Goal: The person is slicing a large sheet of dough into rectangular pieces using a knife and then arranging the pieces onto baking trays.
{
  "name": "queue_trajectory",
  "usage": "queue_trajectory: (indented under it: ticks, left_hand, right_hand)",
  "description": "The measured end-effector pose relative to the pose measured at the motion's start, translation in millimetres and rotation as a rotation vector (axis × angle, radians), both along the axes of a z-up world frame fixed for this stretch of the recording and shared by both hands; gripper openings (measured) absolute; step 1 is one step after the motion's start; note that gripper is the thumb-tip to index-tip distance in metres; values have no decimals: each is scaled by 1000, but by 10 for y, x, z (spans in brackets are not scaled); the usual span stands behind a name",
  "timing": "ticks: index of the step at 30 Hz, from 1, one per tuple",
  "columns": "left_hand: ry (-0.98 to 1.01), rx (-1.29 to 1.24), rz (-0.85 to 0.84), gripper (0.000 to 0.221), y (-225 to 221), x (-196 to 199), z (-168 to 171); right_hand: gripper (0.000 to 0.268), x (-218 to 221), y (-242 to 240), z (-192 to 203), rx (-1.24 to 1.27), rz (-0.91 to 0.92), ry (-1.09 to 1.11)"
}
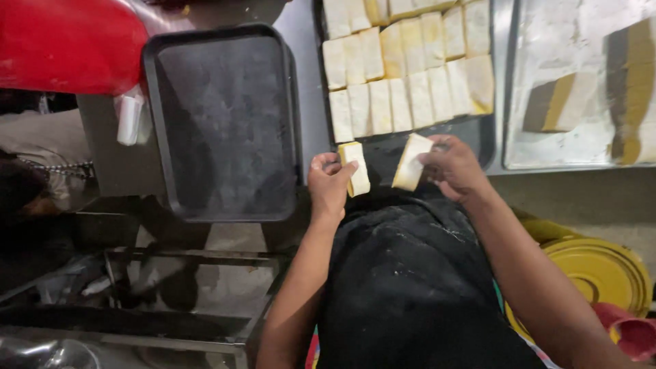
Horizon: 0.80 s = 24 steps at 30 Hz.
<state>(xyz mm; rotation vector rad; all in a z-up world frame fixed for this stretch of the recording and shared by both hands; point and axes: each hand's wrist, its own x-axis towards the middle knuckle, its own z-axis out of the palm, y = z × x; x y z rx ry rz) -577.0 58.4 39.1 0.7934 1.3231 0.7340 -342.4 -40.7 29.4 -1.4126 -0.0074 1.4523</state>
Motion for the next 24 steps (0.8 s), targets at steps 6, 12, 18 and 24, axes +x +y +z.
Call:
queue_trajectory:
  ticks: [6, 12, 18, 24]
  left_hand:
    - [194, 207, -155, 33, 1, -139, -221]
    - [441, 412, -247, 31, 80, -137, -252]
    - [753, 592, -532, 28, 113, -203, 160]
    - [774, 635, -868, 74, 29, -469, 476]
  right_hand:
    - [44, -582, 200, -262, 51, -37, -85]
    - [36, -807, 333, -394, 93, 20, -443]
    - [35, -830, 196, -87, 69, 289, -1073]
    - [68, -881, 39, 133, 91, 390, -901]
